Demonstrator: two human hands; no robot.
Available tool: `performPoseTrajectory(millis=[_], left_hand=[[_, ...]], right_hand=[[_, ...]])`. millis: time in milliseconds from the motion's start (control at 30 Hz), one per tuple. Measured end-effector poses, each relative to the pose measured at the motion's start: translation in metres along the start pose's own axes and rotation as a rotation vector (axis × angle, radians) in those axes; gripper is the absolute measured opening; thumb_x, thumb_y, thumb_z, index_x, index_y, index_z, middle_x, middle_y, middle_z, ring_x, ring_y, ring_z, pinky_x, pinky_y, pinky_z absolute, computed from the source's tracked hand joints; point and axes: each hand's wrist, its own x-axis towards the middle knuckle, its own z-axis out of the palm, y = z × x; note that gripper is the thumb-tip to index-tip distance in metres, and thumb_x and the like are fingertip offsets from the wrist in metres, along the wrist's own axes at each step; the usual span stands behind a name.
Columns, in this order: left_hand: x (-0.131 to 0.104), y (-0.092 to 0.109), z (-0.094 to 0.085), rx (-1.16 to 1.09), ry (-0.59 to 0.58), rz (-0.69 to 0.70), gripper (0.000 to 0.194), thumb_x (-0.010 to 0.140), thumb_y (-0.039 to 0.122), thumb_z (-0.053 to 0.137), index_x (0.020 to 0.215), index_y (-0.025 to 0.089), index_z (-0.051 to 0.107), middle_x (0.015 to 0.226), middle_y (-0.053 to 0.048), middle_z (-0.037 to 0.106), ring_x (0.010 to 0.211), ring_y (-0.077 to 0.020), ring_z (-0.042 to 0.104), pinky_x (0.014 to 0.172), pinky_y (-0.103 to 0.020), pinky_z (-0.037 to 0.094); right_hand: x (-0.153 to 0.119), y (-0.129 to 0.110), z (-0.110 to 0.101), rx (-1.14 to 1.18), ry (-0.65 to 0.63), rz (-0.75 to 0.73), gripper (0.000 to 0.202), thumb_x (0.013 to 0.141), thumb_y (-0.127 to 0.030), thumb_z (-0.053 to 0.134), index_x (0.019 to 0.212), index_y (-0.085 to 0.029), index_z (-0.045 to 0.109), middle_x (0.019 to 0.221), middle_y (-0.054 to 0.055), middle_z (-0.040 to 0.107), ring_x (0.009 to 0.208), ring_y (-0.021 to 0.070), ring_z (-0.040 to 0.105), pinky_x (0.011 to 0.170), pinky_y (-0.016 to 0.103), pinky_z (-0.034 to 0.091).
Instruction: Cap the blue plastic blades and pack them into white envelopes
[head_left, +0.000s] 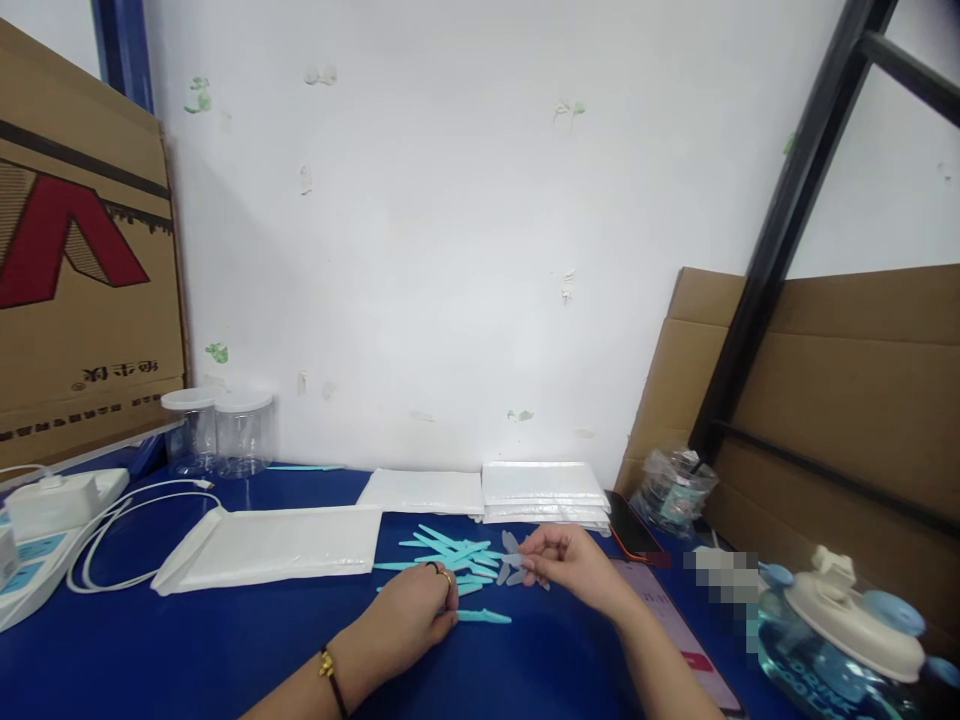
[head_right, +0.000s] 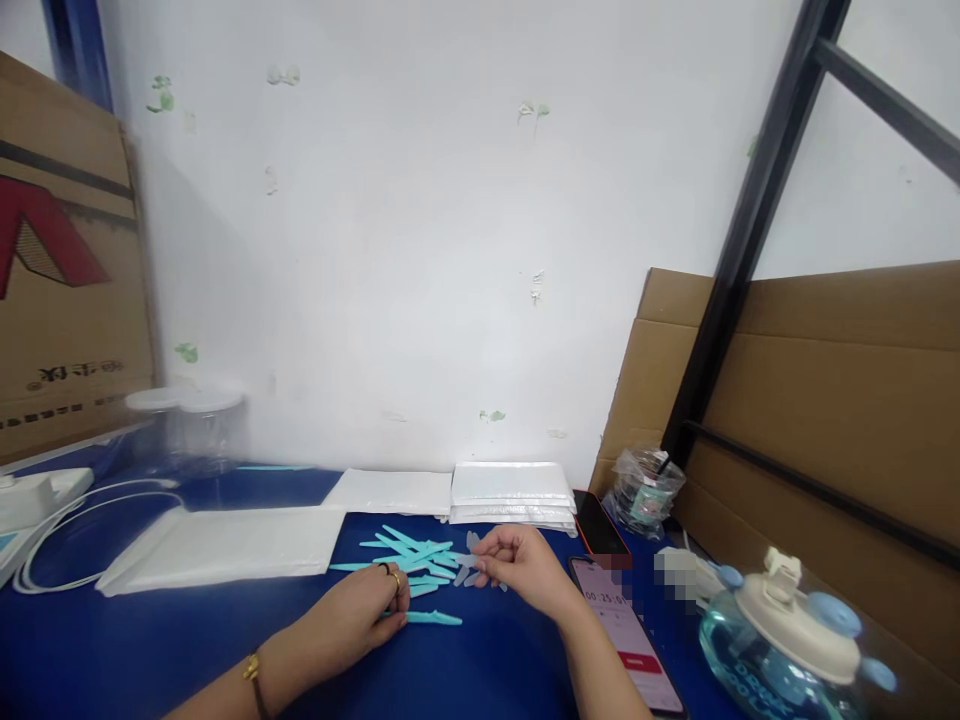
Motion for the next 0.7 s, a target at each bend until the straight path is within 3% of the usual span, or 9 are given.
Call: performPoseTrajectory(millis=[233,700], left_hand=[[0.006,-0.017,-0.004,-0.383,0.076,-0.113,0.019,0.081,0.035,0.047,0.081,0.018,0.056,0.067,0.003,0.052,0.061,-0.0122,0.045,0.055,-0.022,0.032],[0.004,-0.018,-0.007,-0.42,0.09,-0.108,0.022,0.078,0.038,0.049,0.08,0.018,0.058,0.07,0.001,0.054,0.065,-0.0131,0.047,0.059,-0.022,0.036]], right_hand=[[0.001,0.004,0.004,0.051,0.03,0.003,0.037,0.066,-0.047,0.074,0.079,-0.014,0.061,0.06,0.003,0.07,0.056,0.0168,0.065,0.05,0.024,0.041],[0.002,0.001,0.014,0.087,0.022,0.017,0.039,0.063,-0.047,0.076,0.078,-0.014,0.063,0.061,0.004,0.07,0.058,0.0168,0.066,0.055,0.025,0.047]])
